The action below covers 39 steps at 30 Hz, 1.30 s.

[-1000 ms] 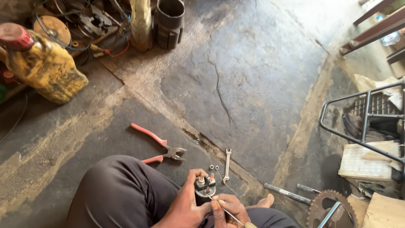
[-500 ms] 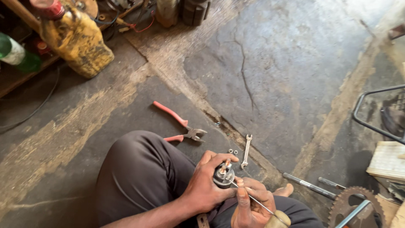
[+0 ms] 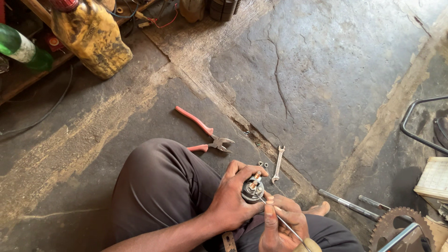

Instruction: The person sits on the workshop floor holding a small electric motor component, working it with a wooden-handled tool and then running a hacksaw blade against it. They turn the part over and continue working its surfaces while holding it against their lap.

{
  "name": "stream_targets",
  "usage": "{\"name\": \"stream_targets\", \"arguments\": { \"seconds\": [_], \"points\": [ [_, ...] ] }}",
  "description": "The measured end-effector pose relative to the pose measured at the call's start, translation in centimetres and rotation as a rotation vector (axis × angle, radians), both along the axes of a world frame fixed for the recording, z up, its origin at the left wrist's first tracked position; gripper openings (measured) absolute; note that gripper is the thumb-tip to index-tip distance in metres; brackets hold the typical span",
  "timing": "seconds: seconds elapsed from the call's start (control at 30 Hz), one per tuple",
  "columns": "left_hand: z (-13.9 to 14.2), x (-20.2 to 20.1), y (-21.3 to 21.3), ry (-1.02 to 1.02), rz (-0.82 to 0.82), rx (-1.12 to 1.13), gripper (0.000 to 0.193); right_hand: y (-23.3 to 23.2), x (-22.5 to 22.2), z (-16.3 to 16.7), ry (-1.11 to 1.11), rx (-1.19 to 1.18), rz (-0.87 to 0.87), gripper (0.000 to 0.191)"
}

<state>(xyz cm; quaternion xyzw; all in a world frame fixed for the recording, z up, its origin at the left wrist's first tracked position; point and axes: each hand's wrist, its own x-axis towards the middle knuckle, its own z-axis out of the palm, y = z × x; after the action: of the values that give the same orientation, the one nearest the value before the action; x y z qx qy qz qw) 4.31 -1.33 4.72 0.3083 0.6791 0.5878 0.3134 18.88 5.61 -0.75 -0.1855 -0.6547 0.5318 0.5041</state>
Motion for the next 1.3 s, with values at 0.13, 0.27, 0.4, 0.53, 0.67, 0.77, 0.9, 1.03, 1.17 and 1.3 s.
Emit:
{"name": "stream_targets", "arguments": {
  "seconds": [0.13, 0.27, 0.4, 0.53, 0.67, 0.77, 0.9, 1.03, 1.17, 1.3],
  "points": [
    [-0.1, 0.2, -0.1, 0.090, 0.047, 0.045, 0.056, -0.2, 0.1, 0.3, -0.085, 0.038, -0.020, 0.018],
    [-0.2, 0.2, -0.1, 0.048, 0.040, 0.033, 0.054, -0.4, 0.1, 0.4, -0.115, -0.032, -0.064, 0.016],
    [-0.1, 0.1, -0.1, 0.025, 0.011, 0.004, 0.053, -0.5, 0.1, 0.4, -0.132, -0.042, -0.039, 0.015],
    [0.1, 0.2, -0.1, -0.005, 0.003, 0.026, 0.052, -0.1, -0.1, 0.2, 0.035, -0.112, -0.019, 0.015],
    [0.2, 0.0, 0.0, -0.041, -0.012, 0.067, 0.060, 0.6, 0.2, 0.0, 0.235, -0.322, 0.018, 0.013],
    [0.2, -0.3, 0.0, -0.064, -0.026, 0.069, 0.061, 0.6, 0.4, -0.1, 0.163, -0.213, 0.011, 0.012],
    [0.3, -0.4, 0.0, -0.094, -0.043, 0.089, 0.056, 0.6, 0.5, 0.0, 0.137, -0.238, -0.029, 0.014],
    [0.3, -0.4, -0.1, -0.144, -0.063, 0.109, 0.053, 0.6, 0.2, 0.5, 0.141, -0.212, -0.022, 0.014],
    [0.2, -0.6, -0.2, -0.146, -0.076, 0.122, 0.052, 0.3, -0.2, 1.1, 0.135, -0.177, -0.021, 0.014],
    [0.2, -0.5, -0.3, -0.150, -0.088, 0.146, 0.050, 0.1, -0.3, 1.3, 0.107, -0.183, -0.058, 0.015]
  ]
}}
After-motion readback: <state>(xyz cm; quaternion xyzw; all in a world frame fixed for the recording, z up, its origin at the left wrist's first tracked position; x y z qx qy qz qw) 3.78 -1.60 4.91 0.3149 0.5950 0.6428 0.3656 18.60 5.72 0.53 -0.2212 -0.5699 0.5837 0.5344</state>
